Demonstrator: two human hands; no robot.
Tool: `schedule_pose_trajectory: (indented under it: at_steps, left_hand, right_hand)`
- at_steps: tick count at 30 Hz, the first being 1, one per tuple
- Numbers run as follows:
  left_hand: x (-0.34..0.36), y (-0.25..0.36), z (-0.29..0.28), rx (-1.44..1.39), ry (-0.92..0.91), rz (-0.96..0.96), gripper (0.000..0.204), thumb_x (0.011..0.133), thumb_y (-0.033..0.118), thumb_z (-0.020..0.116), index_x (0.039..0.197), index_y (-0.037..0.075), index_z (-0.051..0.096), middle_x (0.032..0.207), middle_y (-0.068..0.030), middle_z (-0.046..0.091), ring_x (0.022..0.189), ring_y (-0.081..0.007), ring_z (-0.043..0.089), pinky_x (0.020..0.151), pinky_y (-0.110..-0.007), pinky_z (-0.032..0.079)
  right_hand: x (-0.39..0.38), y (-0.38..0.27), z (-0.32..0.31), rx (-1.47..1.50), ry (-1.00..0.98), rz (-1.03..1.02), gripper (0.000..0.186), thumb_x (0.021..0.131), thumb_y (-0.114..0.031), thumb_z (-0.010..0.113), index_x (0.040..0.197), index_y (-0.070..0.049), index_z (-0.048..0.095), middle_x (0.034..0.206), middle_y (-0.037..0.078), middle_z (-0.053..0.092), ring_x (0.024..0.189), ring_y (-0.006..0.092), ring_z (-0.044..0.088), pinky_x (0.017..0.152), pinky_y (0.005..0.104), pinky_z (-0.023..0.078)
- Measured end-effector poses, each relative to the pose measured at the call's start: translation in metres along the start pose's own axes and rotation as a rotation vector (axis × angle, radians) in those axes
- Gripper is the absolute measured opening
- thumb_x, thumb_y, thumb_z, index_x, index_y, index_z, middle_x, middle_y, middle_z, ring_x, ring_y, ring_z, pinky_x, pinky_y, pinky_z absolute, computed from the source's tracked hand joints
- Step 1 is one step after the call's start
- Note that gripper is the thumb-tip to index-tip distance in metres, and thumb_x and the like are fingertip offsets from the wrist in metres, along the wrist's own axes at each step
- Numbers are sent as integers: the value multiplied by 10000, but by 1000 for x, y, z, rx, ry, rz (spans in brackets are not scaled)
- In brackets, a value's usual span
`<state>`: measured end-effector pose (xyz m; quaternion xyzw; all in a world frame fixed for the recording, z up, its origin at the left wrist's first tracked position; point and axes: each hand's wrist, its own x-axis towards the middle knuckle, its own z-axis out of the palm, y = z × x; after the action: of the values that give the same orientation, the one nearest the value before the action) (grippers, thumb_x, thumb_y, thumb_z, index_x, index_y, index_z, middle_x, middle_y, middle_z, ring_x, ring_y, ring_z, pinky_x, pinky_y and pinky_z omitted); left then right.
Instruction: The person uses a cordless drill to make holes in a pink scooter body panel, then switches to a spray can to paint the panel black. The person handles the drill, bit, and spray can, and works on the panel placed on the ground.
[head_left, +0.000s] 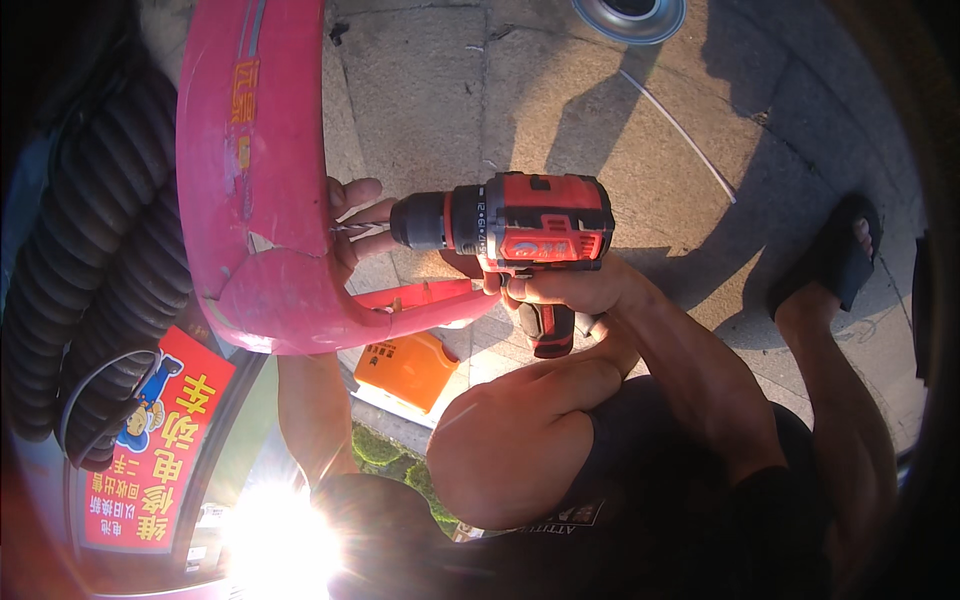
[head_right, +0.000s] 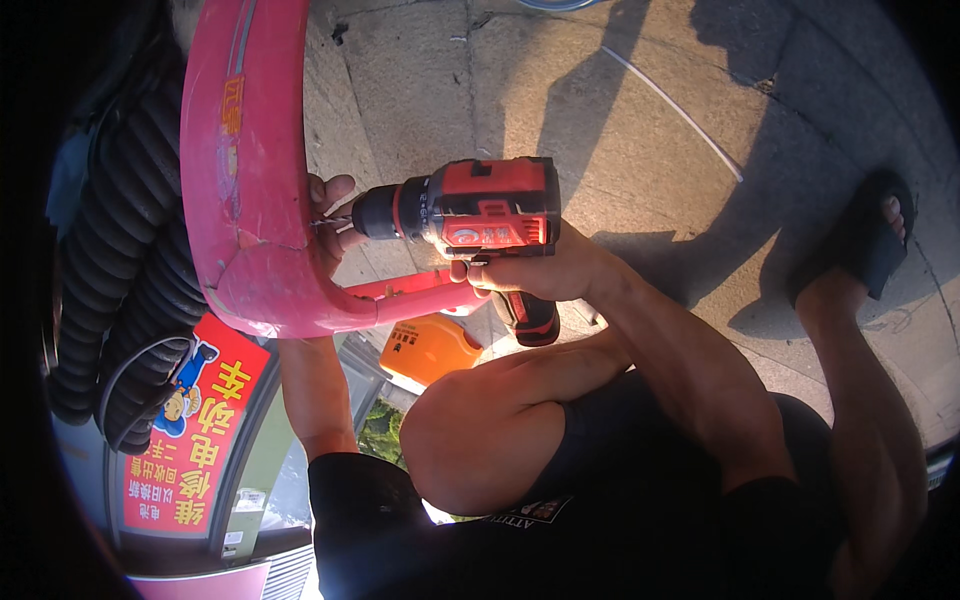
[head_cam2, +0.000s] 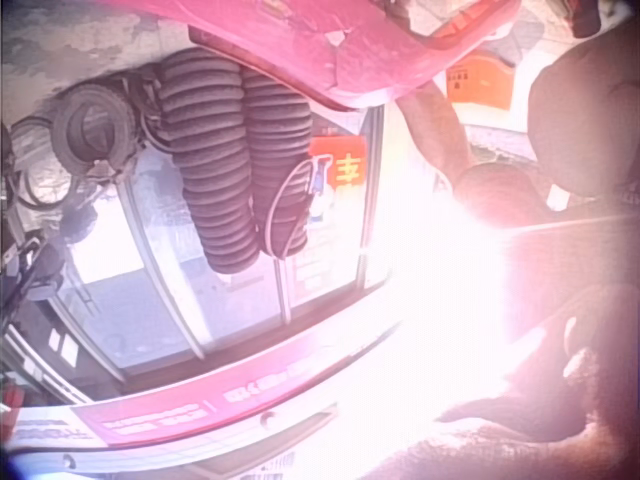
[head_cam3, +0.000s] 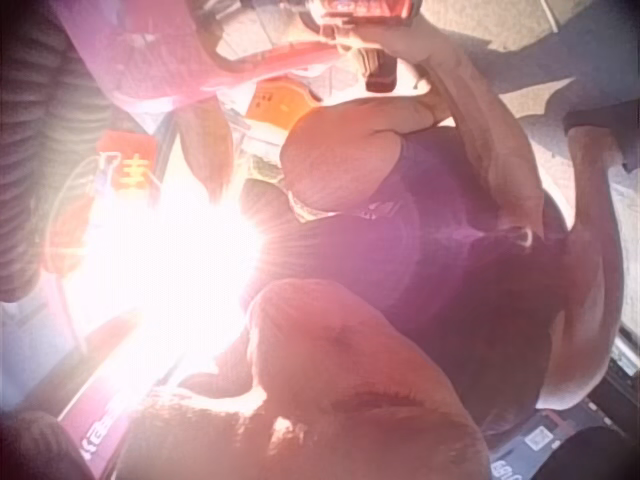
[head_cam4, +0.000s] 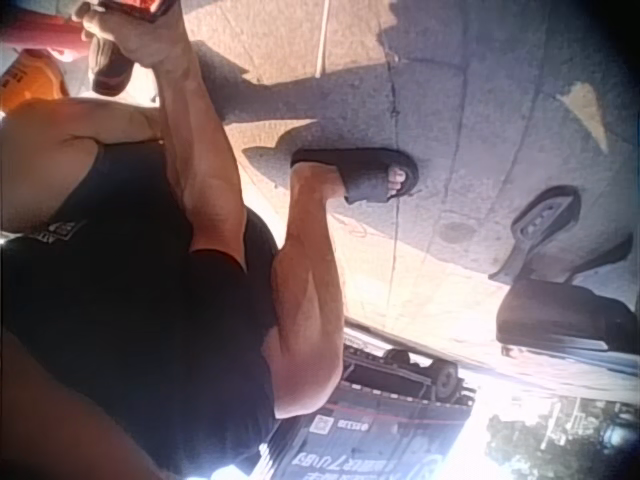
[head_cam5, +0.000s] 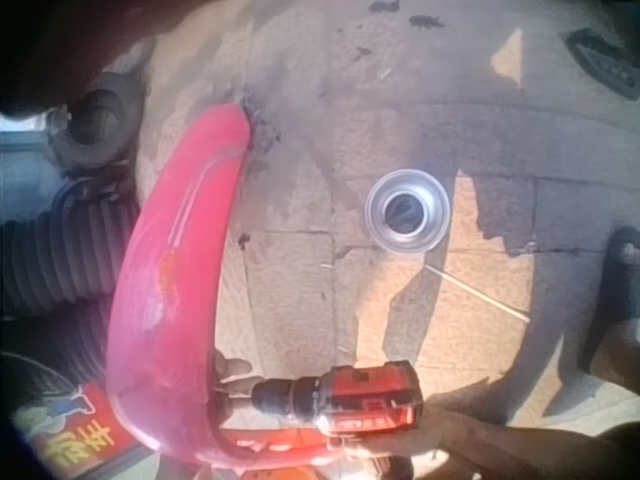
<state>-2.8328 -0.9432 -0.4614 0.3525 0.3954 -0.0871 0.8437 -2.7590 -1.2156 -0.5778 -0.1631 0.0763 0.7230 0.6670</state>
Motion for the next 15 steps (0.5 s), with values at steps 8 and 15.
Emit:
schedule_pose_trajectory:
  at_steps: [8, 15]
  left_hand:
    - [-2, -1, -12, -8, -19, -27, 621, 939, 464, 579, 1238, -66, 453, 1324, -340, 510, 1226, -480, 540, 954, -615, 531]
    - [-2, -3, -11, 20, 9, 2, 624, 941, 478, 571, 1222, -67, 459, 1316, -339, 520, 1200, -472, 565, 944, -604, 541]
  right_hand:
    - [0, 1, -1, 3, -11, 8, 343, 846, -22, 688, 1181, -27, 616, 995, 81, 692, 846, 138, 648, 763, 322, 563]
    - [0, 0, -2, -8, -18, 15, 337, 843, -35, 697, 1169, -19, 613, 989, 80, 690, 863, 144, 656, 773, 325, 568]
